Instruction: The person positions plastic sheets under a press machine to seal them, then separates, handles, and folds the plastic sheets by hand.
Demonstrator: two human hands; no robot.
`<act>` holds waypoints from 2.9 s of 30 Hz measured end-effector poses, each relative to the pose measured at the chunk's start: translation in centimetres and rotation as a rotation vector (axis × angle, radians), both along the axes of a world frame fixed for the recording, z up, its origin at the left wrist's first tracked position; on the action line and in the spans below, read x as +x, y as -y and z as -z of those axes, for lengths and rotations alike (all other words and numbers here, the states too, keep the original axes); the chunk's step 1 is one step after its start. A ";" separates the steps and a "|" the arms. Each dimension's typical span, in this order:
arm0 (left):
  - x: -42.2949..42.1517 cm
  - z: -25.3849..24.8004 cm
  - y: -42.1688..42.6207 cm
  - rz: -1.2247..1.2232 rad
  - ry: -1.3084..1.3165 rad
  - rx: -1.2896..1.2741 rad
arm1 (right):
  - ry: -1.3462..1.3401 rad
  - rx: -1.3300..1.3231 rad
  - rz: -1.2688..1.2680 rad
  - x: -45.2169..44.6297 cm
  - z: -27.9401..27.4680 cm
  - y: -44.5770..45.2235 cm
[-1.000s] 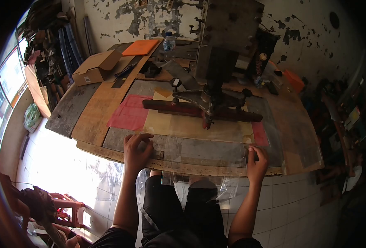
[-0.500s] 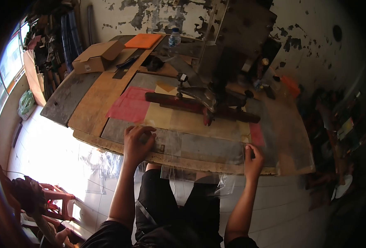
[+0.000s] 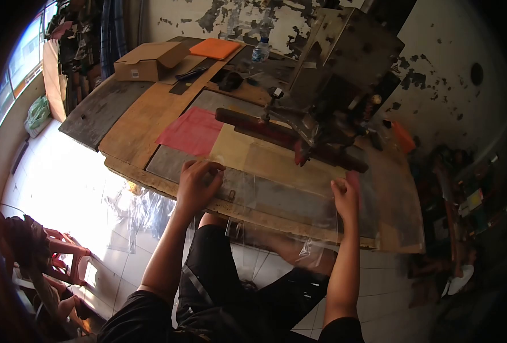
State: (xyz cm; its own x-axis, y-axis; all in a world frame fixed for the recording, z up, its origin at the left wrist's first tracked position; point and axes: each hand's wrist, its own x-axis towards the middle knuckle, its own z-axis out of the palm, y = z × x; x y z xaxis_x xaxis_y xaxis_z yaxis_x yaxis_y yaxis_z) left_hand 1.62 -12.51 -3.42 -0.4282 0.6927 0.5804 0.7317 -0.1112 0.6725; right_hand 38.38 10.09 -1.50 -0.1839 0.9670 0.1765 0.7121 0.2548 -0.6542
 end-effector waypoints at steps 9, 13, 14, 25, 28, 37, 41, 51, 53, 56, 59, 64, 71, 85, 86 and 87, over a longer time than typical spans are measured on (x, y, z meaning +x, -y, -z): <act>0.2 0.1 -0.5 -0.042 -0.053 -0.030 | -0.327 -0.010 -0.154 0.4 0.6 0.1; 0.1 -0.2 -0.4 -0.032 -0.045 -0.065 | -0.610 0.016 -0.212 0.7 0.3 4.0; 0.2 -0.4 -0.5 -0.027 -0.064 -0.060 | -0.691 0.046 -0.206 1.2 0.9 4.7; 3.1 -0.5 -3.9 0.160 -0.076 -0.169 | -0.847 0.189 -0.235 3.9 3.3 7.8; 3.5 0.0 -3.7 0.239 0.232 -0.169 | -0.867 0.202 -0.250 4.1 3.5 7.7; 2.4 -0.9 -2.0 0.340 0.441 -0.185 | -0.951 0.249 -0.256 4.1 4.1 8.4; 2.4 -0.4 -2.0 0.397 0.512 -0.097 | -0.883 0.226 -0.266 4.2 3.8 8.6; 2.6 -0.4 -1.8 0.460 0.645 -0.022 | -0.805 0.165 -0.205 3.2 3.0 8.6; 2.5 -0.5 -1.7 0.455 0.652 -0.042 | -0.800 0.122 -0.197 3.3 3.0 8.5; 2.5 -0.6 -1.6 0.448 0.663 -0.062 | -0.795 0.097 -0.190 3.1 2.7 8.5; 2.4 -0.5 -1.6 0.417 0.648 -0.076 | -0.765 0.080 -0.170 3.0 2.4 8.6; 2.3 -0.4 -1.6 0.399 0.614 -0.096 | -0.711 0.103 -0.166 2.8 2.4 8.6; 2.4 -0.3 -1.6 0.394 0.624 -0.104 | -0.722 0.131 -0.176 2.9 2.7 8.3; 2.7 -0.6 -1.6 0.421 0.683 -0.084 | -0.776 0.099 -0.211 2.9 2.5 8.4; 2.6 -0.7 -1.6 0.426 0.690 -0.089 | -0.763 0.107 -0.217 2.9 2.5 8.4; 2.6 -0.7 -1.7 0.433 0.697 -0.094 | -0.762 0.111 -0.216 3.0 2.5 8.3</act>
